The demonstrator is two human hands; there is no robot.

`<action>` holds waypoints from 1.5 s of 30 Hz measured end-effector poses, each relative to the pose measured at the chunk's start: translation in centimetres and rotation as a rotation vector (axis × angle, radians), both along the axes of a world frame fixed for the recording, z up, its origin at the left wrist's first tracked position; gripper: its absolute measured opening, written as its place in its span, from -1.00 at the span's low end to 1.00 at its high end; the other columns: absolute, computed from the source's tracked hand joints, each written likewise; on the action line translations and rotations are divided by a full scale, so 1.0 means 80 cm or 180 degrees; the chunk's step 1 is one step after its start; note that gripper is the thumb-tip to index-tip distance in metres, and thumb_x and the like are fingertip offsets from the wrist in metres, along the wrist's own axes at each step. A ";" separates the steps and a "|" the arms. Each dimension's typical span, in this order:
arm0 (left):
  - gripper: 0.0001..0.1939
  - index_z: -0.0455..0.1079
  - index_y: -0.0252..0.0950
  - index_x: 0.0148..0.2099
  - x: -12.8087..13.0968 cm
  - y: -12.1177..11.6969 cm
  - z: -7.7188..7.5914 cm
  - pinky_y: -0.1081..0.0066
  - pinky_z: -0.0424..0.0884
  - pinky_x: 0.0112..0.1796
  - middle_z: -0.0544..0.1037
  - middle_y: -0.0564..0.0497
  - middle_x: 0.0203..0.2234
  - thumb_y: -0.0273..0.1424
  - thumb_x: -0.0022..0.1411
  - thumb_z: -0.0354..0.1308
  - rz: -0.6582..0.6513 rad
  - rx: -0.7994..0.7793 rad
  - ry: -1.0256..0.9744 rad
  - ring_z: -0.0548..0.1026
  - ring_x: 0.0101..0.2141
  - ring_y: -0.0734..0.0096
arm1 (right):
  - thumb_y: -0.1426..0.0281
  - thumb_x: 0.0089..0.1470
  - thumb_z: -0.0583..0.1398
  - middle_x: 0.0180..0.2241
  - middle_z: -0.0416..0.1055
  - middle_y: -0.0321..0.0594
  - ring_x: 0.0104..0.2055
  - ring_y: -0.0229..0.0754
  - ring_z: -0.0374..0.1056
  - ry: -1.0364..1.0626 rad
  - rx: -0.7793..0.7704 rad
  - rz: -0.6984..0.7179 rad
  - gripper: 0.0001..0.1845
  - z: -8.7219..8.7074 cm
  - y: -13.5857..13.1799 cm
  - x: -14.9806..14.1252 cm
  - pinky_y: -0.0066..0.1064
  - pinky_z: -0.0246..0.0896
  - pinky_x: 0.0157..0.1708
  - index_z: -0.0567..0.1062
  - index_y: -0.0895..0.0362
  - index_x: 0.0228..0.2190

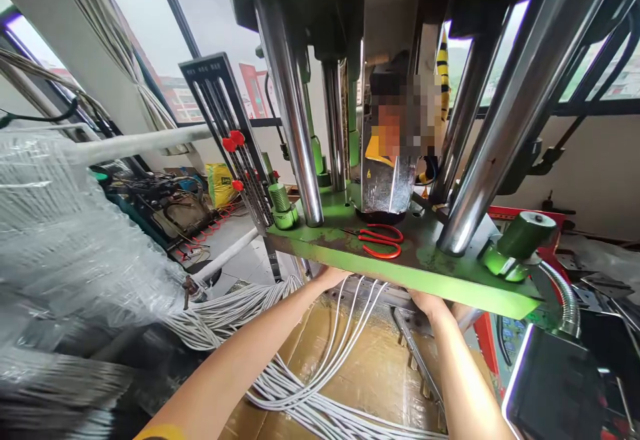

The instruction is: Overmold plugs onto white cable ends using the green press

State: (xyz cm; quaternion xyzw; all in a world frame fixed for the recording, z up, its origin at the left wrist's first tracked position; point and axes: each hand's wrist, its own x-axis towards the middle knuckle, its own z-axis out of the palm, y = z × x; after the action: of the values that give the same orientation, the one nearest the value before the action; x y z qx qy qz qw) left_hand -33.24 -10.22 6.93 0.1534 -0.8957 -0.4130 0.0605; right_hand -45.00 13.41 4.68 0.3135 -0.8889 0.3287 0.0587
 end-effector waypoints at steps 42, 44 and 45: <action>-0.62 0.47 -0.23 0.04 0.020 0.005 -0.025 0.29 0.35 0.01 0.59 -0.08 -0.12 -0.50 0.26 -0.05 -0.0853 -0.1794 0.0401 0.50 -0.09 0.25 | 0.47 0.17 0.18 -0.15 0.47 -0.12 -0.11 -0.12 0.42 0.0866 0.1552 -0.0119 -0.78 0.005 -0.022 0.073 -0.18 0.36 -0.11 0.46 0.24 -0.12; -0.62 0.46 -0.22 0.05 0.019 0.004 -0.027 0.26 0.37 0.01 0.59 -0.08 -0.13 -0.49 0.26 -0.04 -0.0807 -0.1778 0.0393 0.51 -0.09 0.24 | 0.50 0.17 0.17 -0.16 0.48 -0.13 -0.11 -0.12 0.42 0.0806 0.1394 -0.0187 -0.77 -0.002 -0.009 0.071 -0.18 0.36 -0.10 0.45 0.24 -0.11; -0.61 0.46 -0.22 0.06 0.018 0.004 -0.025 0.25 0.37 0.02 0.59 -0.08 -0.13 -0.50 0.26 -0.03 -0.0791 -0.1766 0.0396 0.51 -0.09 0.23 | 0.51 0.18 0.16 -0.12 0.47 -0.13 -0.07 -0.12 0.40 0.0796 0.1297 -0.0166 -0.74 -0.005 -0.005 0.070 -0.16 0.34 -0.06 0.44 0.21 -0.07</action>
State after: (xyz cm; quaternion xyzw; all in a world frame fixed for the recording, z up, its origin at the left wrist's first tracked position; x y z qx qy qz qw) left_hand -31.79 -9.89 4.92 -0.0053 -0.9807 -0.1655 0.1038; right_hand -39.40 13.03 4.29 0.3340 -0.9305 0.0996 0.1123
